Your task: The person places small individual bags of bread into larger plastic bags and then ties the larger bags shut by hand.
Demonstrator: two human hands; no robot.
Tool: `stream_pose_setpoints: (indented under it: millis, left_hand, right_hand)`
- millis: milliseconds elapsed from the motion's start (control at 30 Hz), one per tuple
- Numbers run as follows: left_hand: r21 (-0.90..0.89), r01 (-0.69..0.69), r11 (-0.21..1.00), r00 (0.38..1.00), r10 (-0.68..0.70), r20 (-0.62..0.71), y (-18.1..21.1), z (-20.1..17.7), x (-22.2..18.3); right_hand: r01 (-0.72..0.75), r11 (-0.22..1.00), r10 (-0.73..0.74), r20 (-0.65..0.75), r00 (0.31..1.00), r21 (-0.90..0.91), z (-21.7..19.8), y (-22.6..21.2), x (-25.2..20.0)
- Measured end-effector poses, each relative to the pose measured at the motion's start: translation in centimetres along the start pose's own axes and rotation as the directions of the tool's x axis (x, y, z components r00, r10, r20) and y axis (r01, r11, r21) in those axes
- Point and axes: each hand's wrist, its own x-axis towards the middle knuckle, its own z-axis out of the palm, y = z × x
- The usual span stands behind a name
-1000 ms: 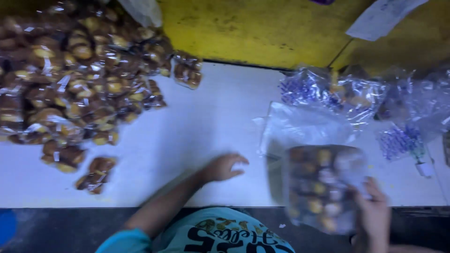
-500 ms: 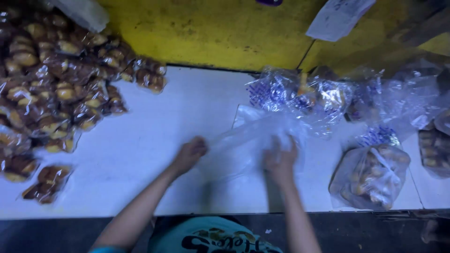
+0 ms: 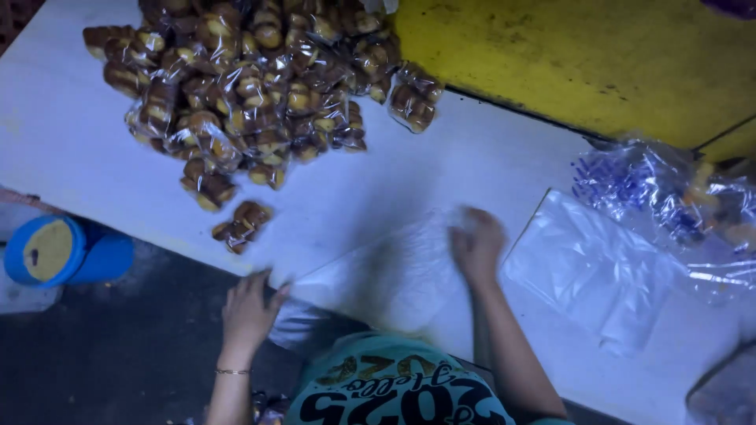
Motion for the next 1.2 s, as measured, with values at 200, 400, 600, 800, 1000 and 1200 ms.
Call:
stream_pose_setpoints:
  millis: [200, 400, 600, 800, 1000, 1200]
  left_hand:
    - [-0.317, -0.456, 0.832, 0.806, 0.537, 0.251, 14.2, -1.0, 9.9]
    - [-0.804, -0.545, 0.237, 0.223, 0.966, 0.133, 26.3, 14.6, 21.4]
    - [-0.839, -0.45, 0.304, -0.067, 0.926, 0.371, 33.5, 5.7, 15.3]
    - [-0.87, -0.463, 0.171, 0.121, 0.984, 0.13, 30.3, 4.3, 11.4]
    - [-0.837, -0.386, 0.387, -0.096, 0.886, 0.454, 21.2, -1.1, 11.6]
    - [0.44, -0.726, 0.529, 0.481, 0.847, -0.227, 21.7, -5.7, 9.3]
  right_hand:
    - [-0.746, 0.663, 0.716, 0.242, 0.655, 0.061, 0.5, 4.9, -3.6]
    - [-0.686, 0.47, 0.748, 0.163, 0.644, 0.555, -4.5, -5.9, 2.2]
    - [-0.546, 0.483, 0.79, -0.071, 0.609, 0.684, -11.2, -10.2, 1.4]
    - [-0.577, 0.426, 0.79, 0.024, 0.612, 0.697, -15.4, -14.6, 3.4]
    - [-0.11, -0.141, 0.381, 0.156, 0.911, 0.984, -23.0, -11.2, 2.9]
    - [-0.117, 0.653, 0.465, 0.274, 0.842, -0.749, -15.4, -11.1, 9.6]
